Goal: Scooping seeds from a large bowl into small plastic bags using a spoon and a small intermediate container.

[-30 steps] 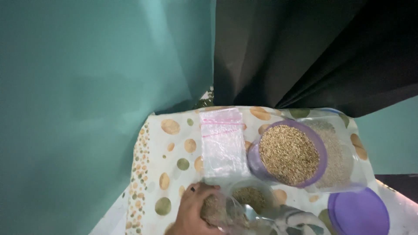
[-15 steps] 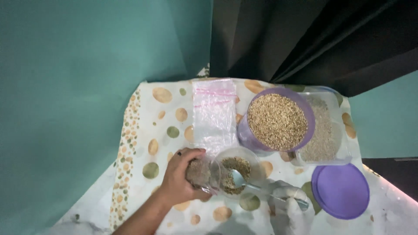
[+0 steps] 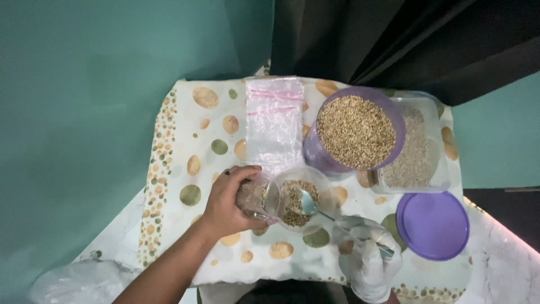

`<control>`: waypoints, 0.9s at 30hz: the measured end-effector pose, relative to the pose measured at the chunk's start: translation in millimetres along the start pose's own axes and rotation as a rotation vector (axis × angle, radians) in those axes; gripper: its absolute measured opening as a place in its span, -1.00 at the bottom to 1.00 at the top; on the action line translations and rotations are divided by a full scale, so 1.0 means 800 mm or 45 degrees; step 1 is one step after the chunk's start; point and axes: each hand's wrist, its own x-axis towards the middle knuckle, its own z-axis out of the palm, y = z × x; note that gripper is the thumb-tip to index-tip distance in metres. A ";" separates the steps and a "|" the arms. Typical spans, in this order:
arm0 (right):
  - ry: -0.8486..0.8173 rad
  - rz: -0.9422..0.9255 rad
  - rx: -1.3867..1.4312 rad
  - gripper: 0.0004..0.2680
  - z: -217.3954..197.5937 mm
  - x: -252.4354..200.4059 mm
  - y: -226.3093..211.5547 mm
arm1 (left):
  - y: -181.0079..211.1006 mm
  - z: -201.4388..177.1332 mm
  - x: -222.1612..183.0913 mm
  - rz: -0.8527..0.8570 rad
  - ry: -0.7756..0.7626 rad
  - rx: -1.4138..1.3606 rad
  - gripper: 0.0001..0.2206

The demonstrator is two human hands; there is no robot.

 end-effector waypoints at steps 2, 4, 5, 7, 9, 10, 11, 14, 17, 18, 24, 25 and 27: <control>-0.068 -0.072 0.135 -0.79 0.007 0.007 -0.002 | 0.002 -0.001 0.003 0.012 -0.014 -0.019 -0.14; -0.037 -0.084 0.059 -0.82 0.004 0.006 -0.001 | 0.001 -0.001 0.001 0.017 -0.016 -0.015 -0.14; -0.016 -0.099 -0.016 -0.84 0.001 0.007 -0.001 | 0.000 0.000 0.001 0.023 -0.008 -0.010 -0.13; -0.034 -0.116 -0.048 -0.82 0.007 0.011 -0.008 | -0.003 0.001 -0.002 0.016 -0.018 0.009 -0.13; -0.049 -0.130 -0.080 -0.81 0.010 0.011 -0.011 | -0.004 0.002 -0.003 0.008 -0.033 0.026 -0.12; -0.006 -0.157 -0.101 -0.82 0.011 0.010 -0.009 | -0.004 0.002 -0.002 0.015 -0.026 0.023 -0.12; 0.038 -0.184 -0.122 -0.82 0.012 0.009 -0.007 | -0.005 0.002 -0.001 0.022 -0.020 0.020 -0.12; -0.052 -0.176 -0.048 -0.82 0.003 0.009 -0.001 | -0.006 0.002 -0.002 0.007 -0.032 -0.007 -0.12; -0.063 -0.276 -0.106 -0.76 0.004 0.010 0.008 | -0.002 0.001 0.001 0.032 -0.029 -0.028 -0.14; -0.063 -0.275 -0.106 -0.76 0.003 0.009 0.007 | -0.003 0.001 0.002 0.031 -0.029 -0.028 -0.14; -0.141 -0.190 -0.046 -0.80 0.002 0.009 0.003 | -0.007 0.003 0.000 0.031 -0.020 -0.001 -0.13; -0.131 -0.204 -0.090 -0.78 0.002 0.009 0.003 | -0.007 0.003 0.000 0.027 -0.019 -0.007 -0.13; -0.122 -0.216 -0.134 -0.76 0.003 0.009 0.001 | -0.005 0.002 0.000 0.021 -0.019 -0.014 -0.13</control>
